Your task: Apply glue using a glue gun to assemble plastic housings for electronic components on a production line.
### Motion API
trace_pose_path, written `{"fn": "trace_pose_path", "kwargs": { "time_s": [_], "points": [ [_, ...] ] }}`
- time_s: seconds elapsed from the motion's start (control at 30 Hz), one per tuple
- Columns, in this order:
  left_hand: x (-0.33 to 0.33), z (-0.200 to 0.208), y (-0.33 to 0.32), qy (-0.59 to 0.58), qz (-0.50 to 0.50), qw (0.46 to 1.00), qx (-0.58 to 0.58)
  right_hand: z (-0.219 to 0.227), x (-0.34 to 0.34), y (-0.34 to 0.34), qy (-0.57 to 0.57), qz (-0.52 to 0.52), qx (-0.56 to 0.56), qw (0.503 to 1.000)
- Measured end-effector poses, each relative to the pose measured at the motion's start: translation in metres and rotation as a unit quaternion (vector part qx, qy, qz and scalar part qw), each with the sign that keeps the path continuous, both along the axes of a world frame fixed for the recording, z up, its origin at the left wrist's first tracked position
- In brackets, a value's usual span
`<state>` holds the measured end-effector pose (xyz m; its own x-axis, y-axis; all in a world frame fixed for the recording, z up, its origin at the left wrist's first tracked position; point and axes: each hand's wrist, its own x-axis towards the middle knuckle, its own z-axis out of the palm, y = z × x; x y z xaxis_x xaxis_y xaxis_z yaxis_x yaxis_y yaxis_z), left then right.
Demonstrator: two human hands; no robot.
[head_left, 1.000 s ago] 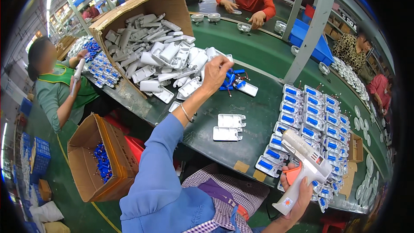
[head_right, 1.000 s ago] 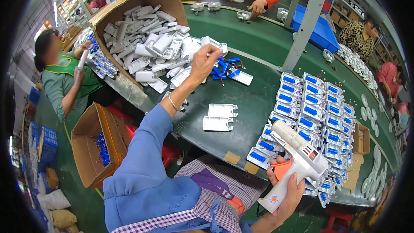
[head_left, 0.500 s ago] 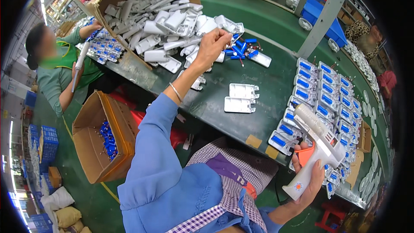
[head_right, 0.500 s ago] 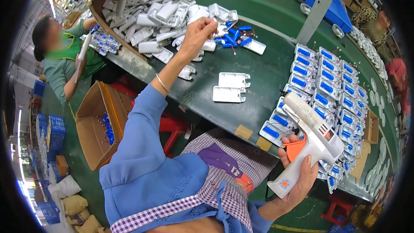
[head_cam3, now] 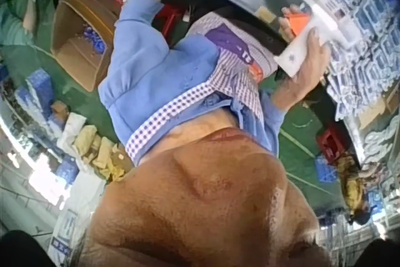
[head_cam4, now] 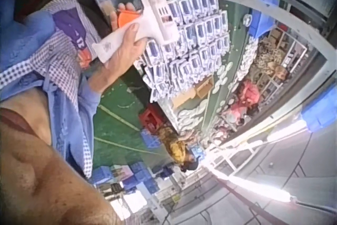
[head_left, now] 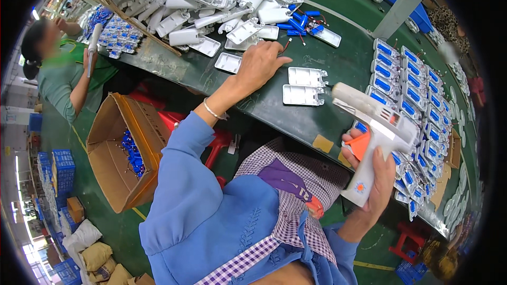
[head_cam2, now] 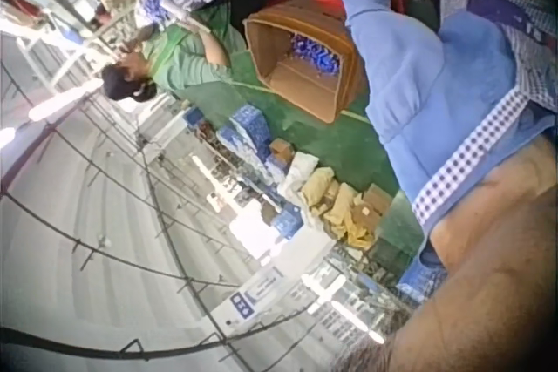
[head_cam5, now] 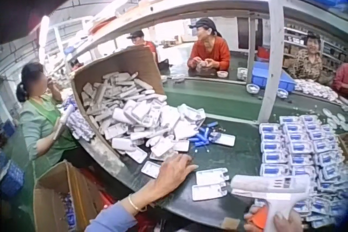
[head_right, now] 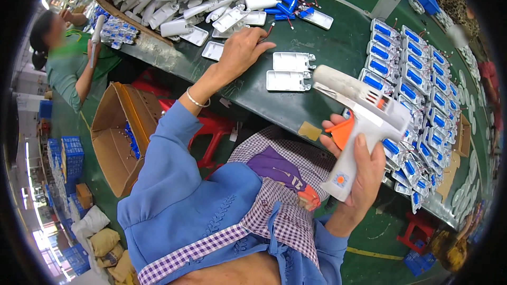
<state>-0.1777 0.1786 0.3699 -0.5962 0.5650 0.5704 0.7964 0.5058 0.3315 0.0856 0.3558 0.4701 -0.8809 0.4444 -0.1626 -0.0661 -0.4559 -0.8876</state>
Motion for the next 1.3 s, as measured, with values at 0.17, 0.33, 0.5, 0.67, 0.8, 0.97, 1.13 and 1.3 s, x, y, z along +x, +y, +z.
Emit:
{"fn": "trace_pose_path", "kwargs": {
  "time_s": [0.17, 0.33, 0.5, 0.67, 0.8, 0.97, 1.13, 1.3],
  "points": [
    [0.011, -0.005, -0.024, -0.045, 0.011, 0.999, -0.022, -0.006, -0.030, -0.011, -0.020, 0.047, 0.016, 0.999],
    [0.011, -0.007, -0.023, -0.005, 0.023, 1.000, -0.011, -0.017, -0.053, -0.012, -0.045, 0.083, 0.033, 0.995],
    [0.006, -0.013, -0.023, -0.005, 0.020, 1.000, 0.017, -0.022, -0.061, -0.012, -0.090, 0.101, 0.089, 0.987],
    [0.006, -0.012, -0.019, -0.015, 0.024, 0.999, 0.020, -0.025, -0.059, -0.010, -0.100, 0.099, 0.127, 0.982],
    [0.016, -0.002, -0.008, -0.106, 0.000, 0.987, 0.119, -0.017, -0.053, -0.006, -0.098, 0.074, 0.111, 0.986],
    [0.021, 0.005, 0.007, -0.136, -0.041, 0.982, 0.126, -0.019, -0.049, 0.006, -0.099, 0.053, 0.120, 0.986],
    [0.022, 0.003, 0.015, -0.103, -0.056, 0.985, 0.123, -0.022, -0.052, 0.007, -0.113, 0.054, 0.121, 0.985],
    [0.027, 0.001, 0.020, -0.091, -0.054, 0.991, 0.079, -0.027, -0.050, 0.010, -0.129, 0.060, 0.140, 0.980]
  ]
}}
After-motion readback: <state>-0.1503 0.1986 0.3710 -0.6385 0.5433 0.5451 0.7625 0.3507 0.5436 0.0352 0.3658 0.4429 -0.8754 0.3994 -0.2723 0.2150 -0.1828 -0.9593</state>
